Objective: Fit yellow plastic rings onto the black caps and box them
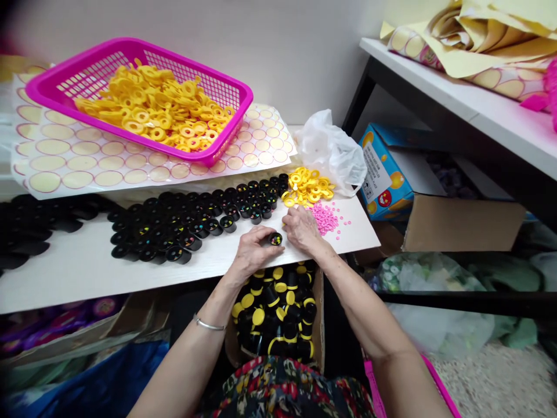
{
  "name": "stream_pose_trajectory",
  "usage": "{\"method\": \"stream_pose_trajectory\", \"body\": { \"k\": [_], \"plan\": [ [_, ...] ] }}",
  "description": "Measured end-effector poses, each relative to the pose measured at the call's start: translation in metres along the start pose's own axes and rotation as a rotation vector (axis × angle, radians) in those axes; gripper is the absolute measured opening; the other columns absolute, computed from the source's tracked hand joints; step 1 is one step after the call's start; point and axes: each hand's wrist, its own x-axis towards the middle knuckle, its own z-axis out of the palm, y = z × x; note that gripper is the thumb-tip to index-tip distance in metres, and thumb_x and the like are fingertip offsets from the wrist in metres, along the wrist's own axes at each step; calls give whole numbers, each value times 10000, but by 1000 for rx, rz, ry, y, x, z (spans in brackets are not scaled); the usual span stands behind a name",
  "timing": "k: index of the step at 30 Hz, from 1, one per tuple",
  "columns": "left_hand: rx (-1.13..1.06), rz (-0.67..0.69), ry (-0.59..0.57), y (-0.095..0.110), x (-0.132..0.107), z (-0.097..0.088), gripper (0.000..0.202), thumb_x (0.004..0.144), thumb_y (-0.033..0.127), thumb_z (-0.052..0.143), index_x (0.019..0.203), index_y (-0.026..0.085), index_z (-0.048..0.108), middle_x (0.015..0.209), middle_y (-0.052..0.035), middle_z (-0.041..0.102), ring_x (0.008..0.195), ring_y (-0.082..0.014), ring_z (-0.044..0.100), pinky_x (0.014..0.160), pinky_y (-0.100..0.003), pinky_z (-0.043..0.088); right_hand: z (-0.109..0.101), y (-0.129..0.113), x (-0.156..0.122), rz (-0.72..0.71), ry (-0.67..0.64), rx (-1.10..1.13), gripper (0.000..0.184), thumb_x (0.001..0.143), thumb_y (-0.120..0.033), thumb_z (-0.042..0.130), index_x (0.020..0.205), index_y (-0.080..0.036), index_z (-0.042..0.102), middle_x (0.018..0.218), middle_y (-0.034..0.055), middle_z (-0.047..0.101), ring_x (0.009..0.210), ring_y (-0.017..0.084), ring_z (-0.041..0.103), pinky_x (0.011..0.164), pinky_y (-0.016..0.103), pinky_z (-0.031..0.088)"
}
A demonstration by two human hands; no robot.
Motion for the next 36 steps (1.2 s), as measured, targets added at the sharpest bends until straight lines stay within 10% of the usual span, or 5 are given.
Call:
{"method": "stream_pose_trajectory", "body": {
  "k": [11, 23, 30, 36],
  "plan": [
    [17, 17, -21, -1, -2, 1, 217, 602, 223, 731, 814, 205, 686, 769, -6, 655, 778, -166, 568, 762, -294, 445, -17, -13, -13, -88, 74, 290, 157, 850, -176, 471, 776, -178, 610, 808, 38, 568, 831, 173, 455, 723, 276, 341],
    [10, 38, -16, 3, -1, -2, 151, 604, 179, 699, 753, 199, 680, 721, 1, 643, 739, -161, 558, 731, -284, 433, -29, -36, -21, -149, -28, -10, 214, 840, -132, 440, 765, -173, 637, 771, 56, 563, 763, 182, 406, 652, 312, 281],
    [2, 34, -20, 0, -1, -3, 206, 601, 208, 731, 800, 197, 679, 718, -1, 629, 733, -154, 540, 708, -275, 428, -30, -6, 2, -119, -31, 217, 144, 821, -177, 508, 820, -178, 652, 805, 34, 569, 808, 157, 486, 691, 267, 335],
    [-13, 0, 4, -3, 0, -2, 273, 553, 249, 779, 794, 177, 670, 734, -11, 610, 742, -158, 542, 696, -271, 442, -7, 16, 35, 108, 63, -66, 244, 850, -162, 402, 957, -142, 620, 949, 111, 570, 850, 214, 476, 660, 301, 320]
  ]
}}
